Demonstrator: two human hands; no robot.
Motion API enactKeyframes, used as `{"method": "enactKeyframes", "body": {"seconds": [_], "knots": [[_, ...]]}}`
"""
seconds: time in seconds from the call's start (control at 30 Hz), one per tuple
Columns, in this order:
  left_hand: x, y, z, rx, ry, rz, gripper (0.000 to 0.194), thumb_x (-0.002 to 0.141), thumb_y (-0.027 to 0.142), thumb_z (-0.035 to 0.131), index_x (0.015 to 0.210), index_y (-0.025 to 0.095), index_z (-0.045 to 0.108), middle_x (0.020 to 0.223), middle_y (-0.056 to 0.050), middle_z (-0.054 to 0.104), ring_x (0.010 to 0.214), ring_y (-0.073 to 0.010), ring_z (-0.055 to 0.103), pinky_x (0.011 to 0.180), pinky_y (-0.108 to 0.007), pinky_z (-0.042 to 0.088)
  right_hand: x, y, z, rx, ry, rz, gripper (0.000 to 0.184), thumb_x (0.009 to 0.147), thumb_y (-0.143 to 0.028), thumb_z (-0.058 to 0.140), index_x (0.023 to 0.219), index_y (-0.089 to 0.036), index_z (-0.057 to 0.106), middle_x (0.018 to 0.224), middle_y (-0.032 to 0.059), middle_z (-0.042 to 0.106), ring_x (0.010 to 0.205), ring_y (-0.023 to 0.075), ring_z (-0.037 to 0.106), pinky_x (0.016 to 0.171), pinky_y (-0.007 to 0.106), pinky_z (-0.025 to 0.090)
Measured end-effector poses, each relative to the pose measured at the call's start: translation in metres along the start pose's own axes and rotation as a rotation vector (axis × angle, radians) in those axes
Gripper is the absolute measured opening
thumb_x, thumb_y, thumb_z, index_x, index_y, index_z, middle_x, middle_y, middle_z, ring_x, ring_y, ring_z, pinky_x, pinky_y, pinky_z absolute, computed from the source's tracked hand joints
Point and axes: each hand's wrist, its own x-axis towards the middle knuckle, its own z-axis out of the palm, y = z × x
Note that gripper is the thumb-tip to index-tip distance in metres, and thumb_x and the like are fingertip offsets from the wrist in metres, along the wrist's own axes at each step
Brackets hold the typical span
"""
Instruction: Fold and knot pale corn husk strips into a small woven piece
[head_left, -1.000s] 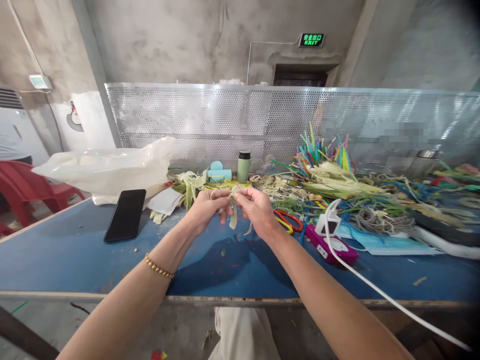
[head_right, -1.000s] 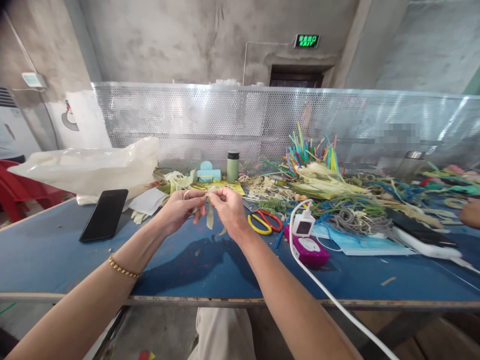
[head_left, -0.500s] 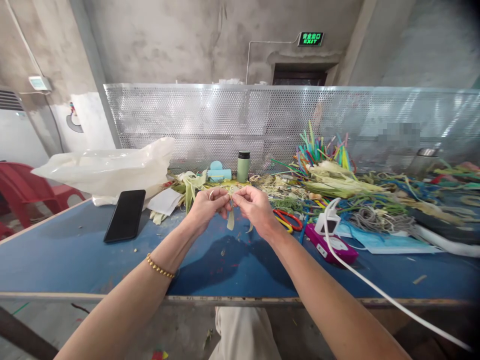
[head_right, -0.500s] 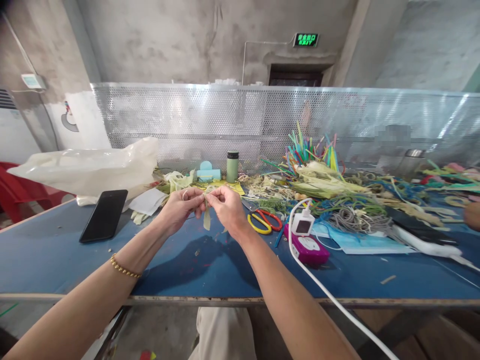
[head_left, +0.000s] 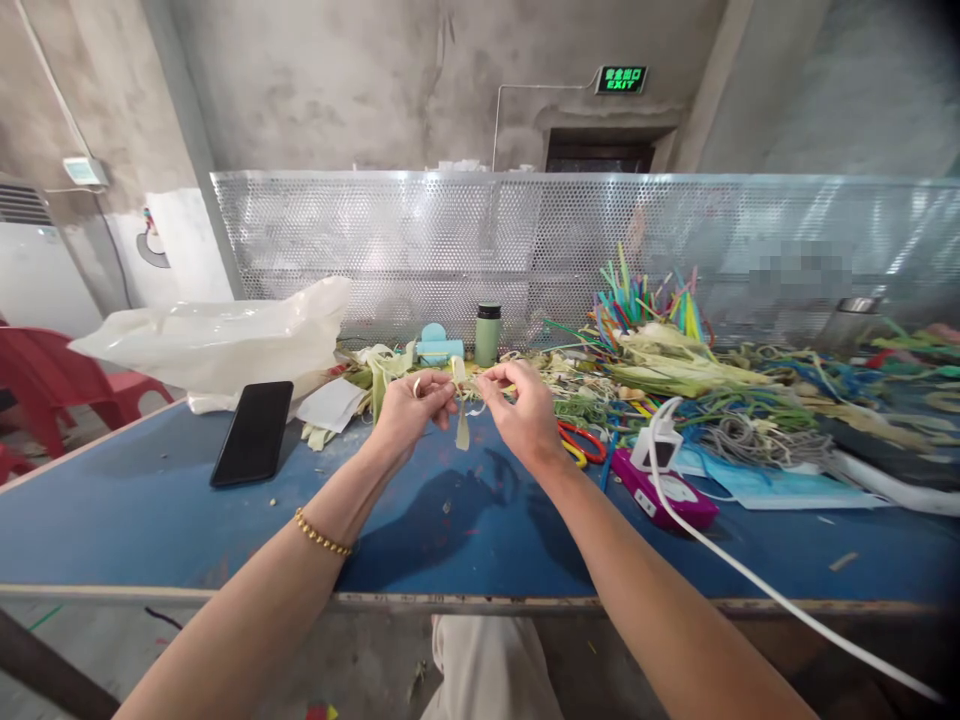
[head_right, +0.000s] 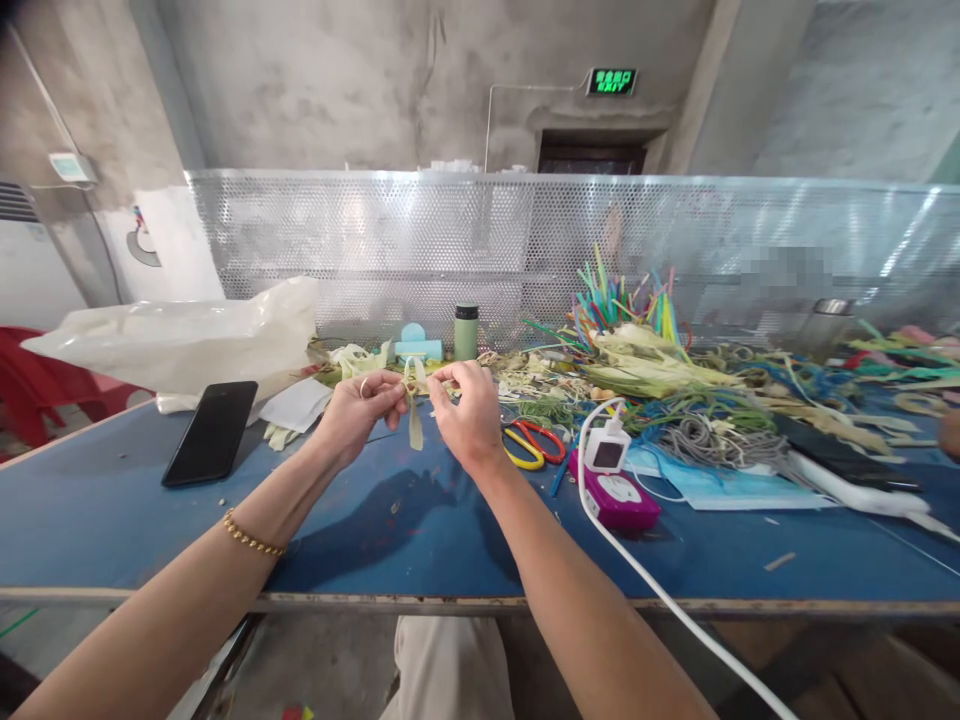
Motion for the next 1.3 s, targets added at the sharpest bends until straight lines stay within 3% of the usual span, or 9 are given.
{"method": "enactKeyframes", "body": {"seconds": [0.1, 0.23, 0.37, 0.53, 0.9, 1.17, 1.3], "knots": [[0.0008, -0.0012, -0.0004, 0.022, 0.023, 0.029, 0.027, 0.071, 0.035, 0.075, 0.083, 0.012, 0.066, 0.056, 0.001, 0.063, 0.041, -0.0091, 0.052, 0.044, -0.023, 0.038, -0.0024, -0.0039, 0.001, 0.003, -0.088, -0.002, 0.023, 0.087, -0.032, 0.056, 0.07, -0.018, 0.064, 0.07, 0.0038, 0.061, 0.064, 0.0152, 0.052, 0.064, 0.028, 0.041], [-0.0007, -0.0017, 0.0009, 0.052, 0.011, 0.03, 0.029, 0.068, 0.036, 0.077, 0.081, 0.012, 0.068, 0.061, 0.001, 0.062, 0.043, -0.0082, 0.052, 0.046, -0.023, 0.038, -0.0055, -0.0049, 0.006, -0.01, -0.181, -0.005, 0.02, 0.085, -0.028, 0.058, 0.068, -0.018, 0.065, 0.07, 0.0031, 0.062, 0.064, 0.0147, 0.052, 0.062, 0.027, 0.04], [-0.0023, -0.0013, 0.0029, 0.065, -0.026, 0.023, 0.03, 0.068, 0.036, 0.078, 0.084, 0.012, 0.068, 0.055, 0.003, 0.059, 0.047, -0.0085, 0.052, 0.052, -0.023, 0.041, -0.0053, -0.0024, 0.0071, -0.025, -0.175, -0.008, 0.018, 0.084, -0.022, 0.056, 0.067, -0.019, 0.061, 0.069, 0.0029, 0.059, 0.064, 0.0152, 0.051, 0.061, 0.027, 0.039], [-0.0011, -0.0016, 0.0024, 0.028, 0.02, 0.003, 0.033, 0.065, 0.038, 0.081, 0.083, 0.013, 0.068, 0.047, 0.003, 0.056, 0.046, -0.0094, 0.049, 0.052, -0.023, 0.037, -0.0058, -0.0042, 0.0063, -0.033, -0.192, -0.03, 0.019, 0.087, -0.025, 0.055, 0.069, -0.019, 0.059, 0.07, 0.0033, 0.058, 0.065, 0.0158, 0.05, 0.061, 0.028, 0.037], [-0.0028, -0.0062, 0.0002, -0.063, -0.027, -0.027, 0.02, 0.072, 0.032, 0.076, 0.069, 0.014, 0.068, 0.051, 0.003, 0.054, 0.053, -0.008, 0.045, 0.056, -0.023, 0.035, -0.0064, -0.0039, 0.0061, -0.073, -0.237, -0.091, 0.019, 0.087, -0.018, 0.055, 0.068, -0.019, 0.052, 0.07, 0.0026, 0.056, 0.065, 0.0156, 0.049, 0.063, 0.028, 0.035], [-0.0015, -0.0054, -0.0021, -0.087, -0.039, -0.046, 0.021, 0.07, 0.032, 0.077, 0.066, 0.014, 0.067, 0.053, 0.002, 0.054, 0.053, -0.0078, 0.044, 0.055, -0.023, 0.035, -0.0052, -0.0023, 0.0057, -0.095, -0.256, -0.124, 0.021, 0.087, -0.02, 0.055, 0.066, -0.02, 0.051, 0.07, 0.0028, 0.057, 0.067, 0.0155, 0.05, 0.064, 0.028, 0.036], [0.0007, -0.0059, -0.0046, 0.039, 0.011, -0.006, 0.022, 0.067, 0.034, 0.078, 0.073, 0.014, 0.07, 0.05, 0.002, 0.055, 0.049, -0.0085, 0.045, 0.051, -0.024, 0.033, -0.0009, -0.0035, -0.002, -0.028, -0.148, -0.069, 0.024, 0.087, -0.033, 0.06, 0.068, -0.019, 0.055, 0.075, 0.0043, 0.06, 0.062, 0.0137, 0.051, 0.062, 0.028, 0.041]]}}
